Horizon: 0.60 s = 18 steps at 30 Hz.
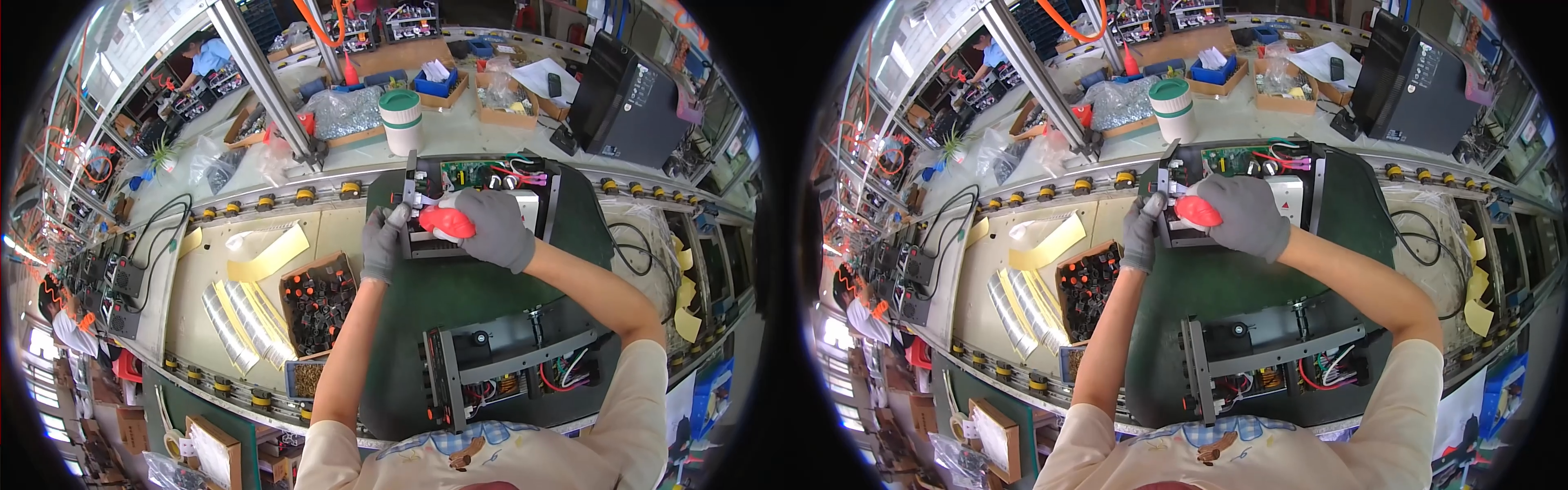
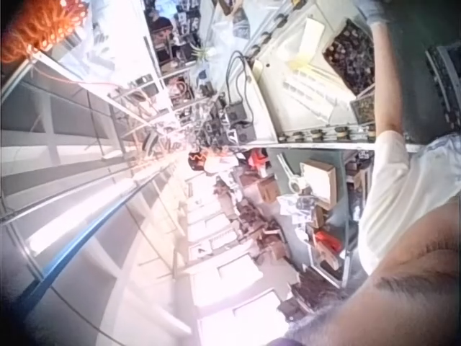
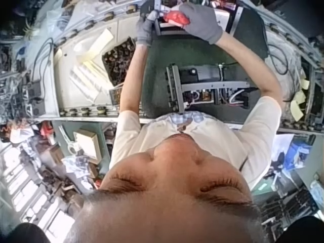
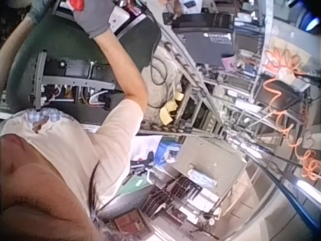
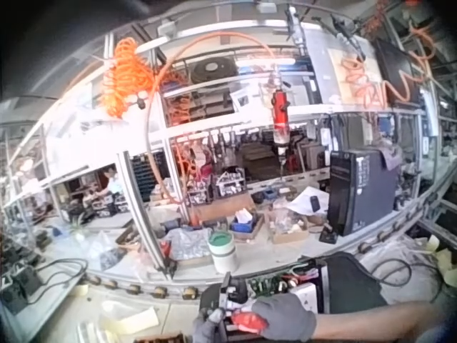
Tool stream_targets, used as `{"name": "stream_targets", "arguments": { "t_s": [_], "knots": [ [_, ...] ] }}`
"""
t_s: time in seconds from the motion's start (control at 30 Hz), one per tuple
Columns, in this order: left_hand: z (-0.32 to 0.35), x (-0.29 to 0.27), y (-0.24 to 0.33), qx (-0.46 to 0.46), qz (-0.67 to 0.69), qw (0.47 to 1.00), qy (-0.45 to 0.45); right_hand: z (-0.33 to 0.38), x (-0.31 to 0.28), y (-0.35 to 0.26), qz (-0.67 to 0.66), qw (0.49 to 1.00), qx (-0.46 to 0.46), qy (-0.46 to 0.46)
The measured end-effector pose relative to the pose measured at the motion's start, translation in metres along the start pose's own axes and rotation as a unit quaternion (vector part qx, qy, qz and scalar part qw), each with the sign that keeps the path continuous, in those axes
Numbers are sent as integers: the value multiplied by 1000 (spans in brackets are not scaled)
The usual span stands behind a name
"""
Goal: Assembling and inspecting electronic components and power supply units on an industrial assembly line.
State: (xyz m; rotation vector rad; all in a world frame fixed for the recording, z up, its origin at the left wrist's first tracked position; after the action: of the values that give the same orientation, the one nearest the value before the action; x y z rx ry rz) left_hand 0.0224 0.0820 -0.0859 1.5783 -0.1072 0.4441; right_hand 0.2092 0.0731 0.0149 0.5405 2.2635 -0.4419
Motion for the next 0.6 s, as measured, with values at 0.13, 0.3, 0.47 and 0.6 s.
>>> {"name": "stream_targets", "arguments": {
  "t_s": [0.13,0.3,0.47,0.6],
  "knots": [
    [3,3,7,-15,-52,999,-3,3,1,1,-1,1000,9,7],
    [1,-2,2,-9,-57,998,-5,2,-11,-1,5,1000,-1,20],
    [2,-4,3,-17,-76,997,-6,5,-41,-20,-39,997,34,58],
    [-1,-6,0,-10,-69,998,-6,4,-38,-24,-44,996,26,72]
  ]
}}
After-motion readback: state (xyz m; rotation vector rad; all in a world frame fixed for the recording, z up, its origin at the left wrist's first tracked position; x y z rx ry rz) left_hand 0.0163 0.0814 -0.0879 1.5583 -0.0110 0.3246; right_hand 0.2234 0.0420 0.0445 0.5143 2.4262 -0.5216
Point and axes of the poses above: each hand's wrist, its own z-axis away from the middle knuckle, its own x-axis out of the palm, y = z × x, the point moved 3 cm from there along -z, towards the middle knuckle, and after that the axes turned 3 degrees about -y, right-handed, at the moved point
